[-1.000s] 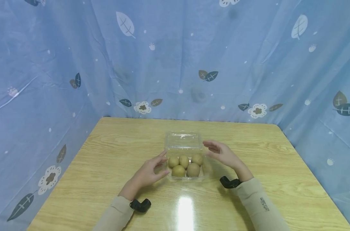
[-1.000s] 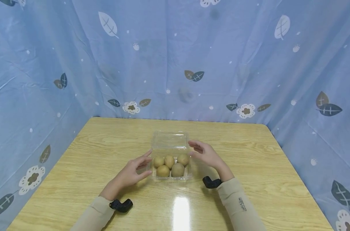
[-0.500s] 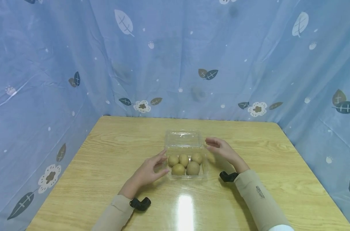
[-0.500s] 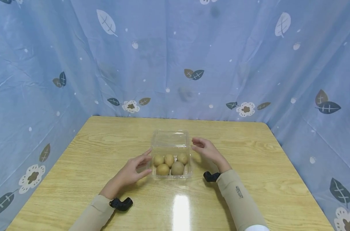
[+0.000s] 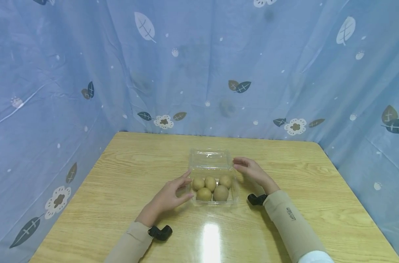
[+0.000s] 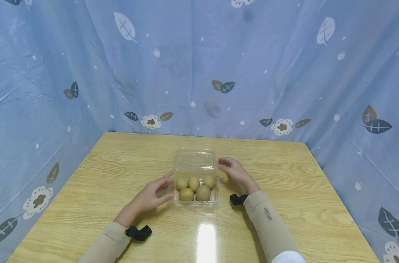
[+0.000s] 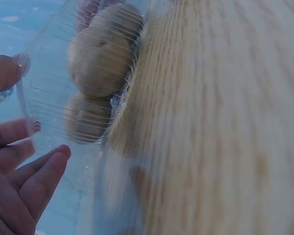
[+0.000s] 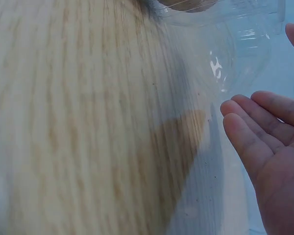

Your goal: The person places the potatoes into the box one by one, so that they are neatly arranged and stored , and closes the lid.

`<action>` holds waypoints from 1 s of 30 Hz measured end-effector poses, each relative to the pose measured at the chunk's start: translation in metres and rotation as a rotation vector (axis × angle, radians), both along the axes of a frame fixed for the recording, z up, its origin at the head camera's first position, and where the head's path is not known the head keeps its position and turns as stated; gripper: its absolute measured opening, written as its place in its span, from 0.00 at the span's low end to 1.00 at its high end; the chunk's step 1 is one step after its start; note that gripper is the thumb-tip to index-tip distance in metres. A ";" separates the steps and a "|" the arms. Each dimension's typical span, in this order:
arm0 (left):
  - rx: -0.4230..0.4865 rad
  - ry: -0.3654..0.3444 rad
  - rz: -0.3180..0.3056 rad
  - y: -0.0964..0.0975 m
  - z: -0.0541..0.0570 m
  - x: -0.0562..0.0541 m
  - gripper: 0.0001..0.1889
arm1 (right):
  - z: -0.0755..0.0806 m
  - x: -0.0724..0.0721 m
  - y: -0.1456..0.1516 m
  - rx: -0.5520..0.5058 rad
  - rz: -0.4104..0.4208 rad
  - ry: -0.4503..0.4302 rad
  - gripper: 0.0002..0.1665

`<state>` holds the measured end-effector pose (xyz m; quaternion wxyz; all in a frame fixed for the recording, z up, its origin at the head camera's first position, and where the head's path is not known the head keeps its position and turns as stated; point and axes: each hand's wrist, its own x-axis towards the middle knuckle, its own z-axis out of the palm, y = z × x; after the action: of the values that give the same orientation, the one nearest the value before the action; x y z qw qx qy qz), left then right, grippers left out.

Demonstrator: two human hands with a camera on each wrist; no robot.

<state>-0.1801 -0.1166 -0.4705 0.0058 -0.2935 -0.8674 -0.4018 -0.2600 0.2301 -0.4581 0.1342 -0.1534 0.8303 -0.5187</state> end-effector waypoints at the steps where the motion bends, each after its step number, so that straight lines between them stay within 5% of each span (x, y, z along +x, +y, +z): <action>1: 0.004 0.000 -0.002 0.000 0.000 0.000 0.34 | 0.000 -0.001 0.000 0.008 0.001 -0.002 0.32; 10: 0.009 0.005 -0.010 0.000 0.001 0.001 0.33 | 0.000 -0.006 -0.002 0.049 -0.001 -0.053 0.34; 20: 0.003 0.013 -0.017 0.000 0.000 0.002 0.34 | 0.002 -0.010 -0.004 -0.036 0.025 -0.143 0.37; 30: 0.000 0.018 -0.017 0.000 -0.002 0.002 0.30 | 0.006 -0.010 -0.006 -0.033 0.004 -0.058 0.37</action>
<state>-0.1784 -0.1165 -0.4720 0.0101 -0.3046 -0.8648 -0.3990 -0.2698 0.2244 -0.4525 0.1567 -0.1420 0.8170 -0.5365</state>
